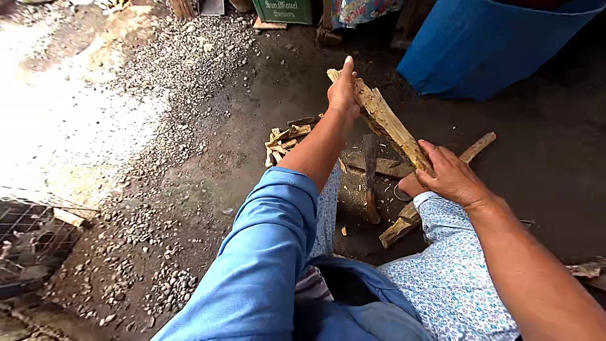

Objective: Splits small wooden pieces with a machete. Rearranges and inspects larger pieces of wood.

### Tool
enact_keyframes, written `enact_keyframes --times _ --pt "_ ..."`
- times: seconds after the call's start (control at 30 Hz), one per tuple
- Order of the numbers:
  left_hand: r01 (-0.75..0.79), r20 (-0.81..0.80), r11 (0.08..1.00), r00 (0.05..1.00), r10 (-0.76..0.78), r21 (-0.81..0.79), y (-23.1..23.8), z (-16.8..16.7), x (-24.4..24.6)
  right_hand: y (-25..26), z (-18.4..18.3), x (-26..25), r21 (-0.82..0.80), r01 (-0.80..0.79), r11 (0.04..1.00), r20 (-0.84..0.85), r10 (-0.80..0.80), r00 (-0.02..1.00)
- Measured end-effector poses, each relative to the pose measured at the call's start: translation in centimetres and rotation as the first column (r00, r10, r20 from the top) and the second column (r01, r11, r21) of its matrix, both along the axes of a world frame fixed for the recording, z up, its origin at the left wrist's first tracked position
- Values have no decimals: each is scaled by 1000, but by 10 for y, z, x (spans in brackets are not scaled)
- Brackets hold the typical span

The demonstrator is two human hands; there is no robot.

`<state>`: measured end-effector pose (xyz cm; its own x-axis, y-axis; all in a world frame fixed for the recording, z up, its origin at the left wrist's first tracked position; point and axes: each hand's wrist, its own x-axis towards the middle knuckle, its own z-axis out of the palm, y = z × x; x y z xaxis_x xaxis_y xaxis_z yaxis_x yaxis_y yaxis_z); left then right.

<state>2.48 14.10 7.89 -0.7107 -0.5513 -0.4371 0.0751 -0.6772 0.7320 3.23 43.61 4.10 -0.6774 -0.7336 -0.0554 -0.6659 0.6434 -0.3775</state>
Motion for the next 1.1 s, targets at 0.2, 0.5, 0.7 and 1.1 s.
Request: enact_keyframes --times 0.2,0.5,0.7,1.1 --pt "-18 -182 960 983 -35 -281 -9 6 1 -2 1 -6 -104 333 937 36 -331 943" --pt "64 -146 867 977 -155 -495 -26 0 0 0 32 28 -60 347 936 99 -340 935" --pt "64 -26 767 994 -104 -638 -19 -6 -3 -36 29 98 103 320 942 38 -325 945" --pt "-60 -133 783 991 -29 -619 -23 3 7 -43 -149 39 581 210 787 564 -575 593"
